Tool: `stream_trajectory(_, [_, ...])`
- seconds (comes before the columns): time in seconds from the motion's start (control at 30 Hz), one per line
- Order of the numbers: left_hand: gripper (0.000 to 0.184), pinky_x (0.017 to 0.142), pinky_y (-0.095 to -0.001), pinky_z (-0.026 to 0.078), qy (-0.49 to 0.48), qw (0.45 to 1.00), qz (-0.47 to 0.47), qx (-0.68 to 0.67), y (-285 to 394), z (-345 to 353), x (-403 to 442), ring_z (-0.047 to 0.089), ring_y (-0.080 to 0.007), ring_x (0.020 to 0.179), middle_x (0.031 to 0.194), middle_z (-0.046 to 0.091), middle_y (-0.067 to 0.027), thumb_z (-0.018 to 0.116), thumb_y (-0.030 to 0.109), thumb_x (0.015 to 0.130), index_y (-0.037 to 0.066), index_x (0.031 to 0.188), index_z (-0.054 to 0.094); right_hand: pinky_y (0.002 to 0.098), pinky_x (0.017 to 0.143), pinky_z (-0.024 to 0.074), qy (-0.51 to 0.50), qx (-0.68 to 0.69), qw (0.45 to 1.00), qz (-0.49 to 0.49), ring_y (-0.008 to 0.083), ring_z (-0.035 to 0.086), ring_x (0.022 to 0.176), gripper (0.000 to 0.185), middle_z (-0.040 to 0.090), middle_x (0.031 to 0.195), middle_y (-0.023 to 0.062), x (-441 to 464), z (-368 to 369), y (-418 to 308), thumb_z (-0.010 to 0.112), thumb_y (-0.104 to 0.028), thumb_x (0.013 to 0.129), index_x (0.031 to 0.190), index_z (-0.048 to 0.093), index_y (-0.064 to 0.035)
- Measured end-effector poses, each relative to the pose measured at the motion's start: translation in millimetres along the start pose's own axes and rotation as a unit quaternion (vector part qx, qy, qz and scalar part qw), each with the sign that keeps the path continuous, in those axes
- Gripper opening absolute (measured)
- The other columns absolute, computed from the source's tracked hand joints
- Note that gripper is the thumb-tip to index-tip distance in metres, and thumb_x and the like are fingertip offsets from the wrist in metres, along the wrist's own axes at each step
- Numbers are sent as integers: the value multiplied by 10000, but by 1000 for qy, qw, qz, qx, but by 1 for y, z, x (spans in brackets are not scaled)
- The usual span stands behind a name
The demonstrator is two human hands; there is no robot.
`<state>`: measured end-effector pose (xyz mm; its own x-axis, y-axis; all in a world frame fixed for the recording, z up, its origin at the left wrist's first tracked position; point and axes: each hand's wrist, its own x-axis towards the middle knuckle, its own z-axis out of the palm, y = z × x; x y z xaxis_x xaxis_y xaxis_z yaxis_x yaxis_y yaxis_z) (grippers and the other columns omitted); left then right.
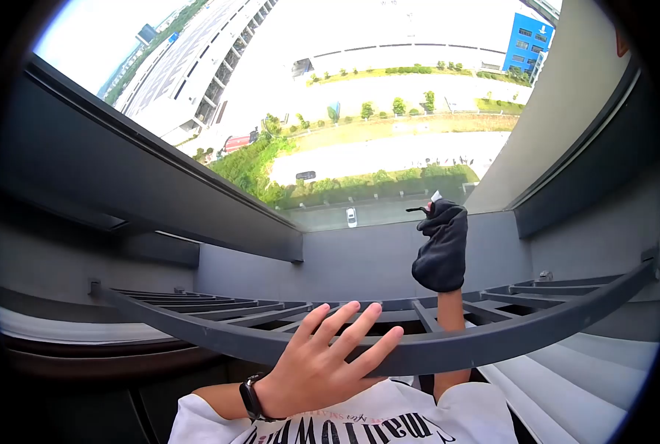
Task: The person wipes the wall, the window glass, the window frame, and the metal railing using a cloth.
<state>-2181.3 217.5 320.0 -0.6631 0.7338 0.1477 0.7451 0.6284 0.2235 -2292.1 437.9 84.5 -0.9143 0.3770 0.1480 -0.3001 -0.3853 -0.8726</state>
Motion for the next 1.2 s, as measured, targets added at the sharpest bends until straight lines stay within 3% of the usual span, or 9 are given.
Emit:
stream_trajectory(0.4, [607, 955, -470, 442, 54, 998, -6, -27, -28, 0, -60, 622, -285, 1063, 1184, 643, -119, 806, 303, 709, 82, 1246, 629, 299, 861, 473, -7, -671, 723, -166, 201, 564, 961, 433, 583, 1106, 72, -194, -34, -86, 704, -49, 744, 1139, 529, -16])
stream_trajectory(0.43, [565, 953, -453, 444, 56, 998, -10, -26, -29, 1, -61, 623, -273, 1066, 1178, 646, -119, 790, 315, 753, 96, 1252, 640, 298, 858, 476, 2, -669, 727, -156, 203, 565, 965, 439, 583, 1105, 73, -205, -36, -90, 709, -40, 743, 1140, 527, -13])
stream_trajectory(0.47, [564, 928, -441, 462, 65, 998, -5, -27, -29, 1, -61, 631, -277, 1046, 1181, 645, -130, 792, 296, 740, 91, 1245, 645, 334, 871, 502, 139, -282, 948, -56, 241, 589, 1002, 395, 599, 1142, 110, -224, -44, -69, 689, 14, 734, 1107, 558, 7])
stream_trajectory(0.57, [630, 906, -466, 480, 101, 995, 11, -19, -31, 8, -62, 634, -310, 1006, 1187, 637, -138, 818, 245, 661, 62, 1233, 629, 324, 1146, 320, 70, -588, 805, 39, 237, 456, 1317, 709, 490, 1420, 133, -261, -82, -79, 649, 25, 715, 1386, 417, 34])
stream_trajectory(0.73, [600, 890, -451, 497, 117, 993, -4, -32, -27, 9, -60, 635, -318, 989, 1167, 647, -137, 819, 230, 635, 82, 1194, 658, 345, 1113, 379, 161, -416, 892, -76, 245, 499, 1241, 579, 524, 1289, 126, -260, -80, -136, 577, 93, 642, 1213, 540, 10])
stream_trajectory(0.83, [542, 848, -417, 511, 124, 991, -25, -31, -24, 9, -56, 655, -272, 988, 1111, 678, -121, 821, 288, 651, 114, 1149, 698, 353, 1101, 366, 169, -630, 755, -66, 269, 461, 1260, 571, 523, 1254, 131, -231, -97, -137, 599, 66, 555, 1121, 595, -9])
stream_trajectory(1.03, [521, 697, -375, 531, 210, 972, -99, 43, -18, 30, -40, 668, -316, 833, 936, 681, -150, 554, 463, 913, 16, 1162, 656, 305, 807, 430, 244, -17, 969, 11, 166, 488, 865, 374, 535, 964, 52, -138, -93, -100, 727, -215, 822, 1081, 525, -35])
stream_trajectory(1.13, [449, 665, -350, 517, 234, 956, -154, 82, -15, 40, -39, 667, -281, 786, 881, 690, -127, 561, 402, 904, 28, 1119, 686, 295, 840, 439, -45, -520, 841, -141, 152, 504, 872, 232, 537, 968, 62, -126, -140, -66, 624, -136, 891, 1076, 546, -21])
stream_trajectory(1.2, [384, 636, -334, 502, 257, 947, -177, 81, -14, 43, -40, 662, -267, 747, 812, 685, -113, 569, 326, 882, 25, 1080, 702, 243, 649, 418, 1, 64, 991, 121, 98, 459, 680, 253, 508, 739, -12, -125, -160, -32, 456, -182, 1021, 799, 520, -78])
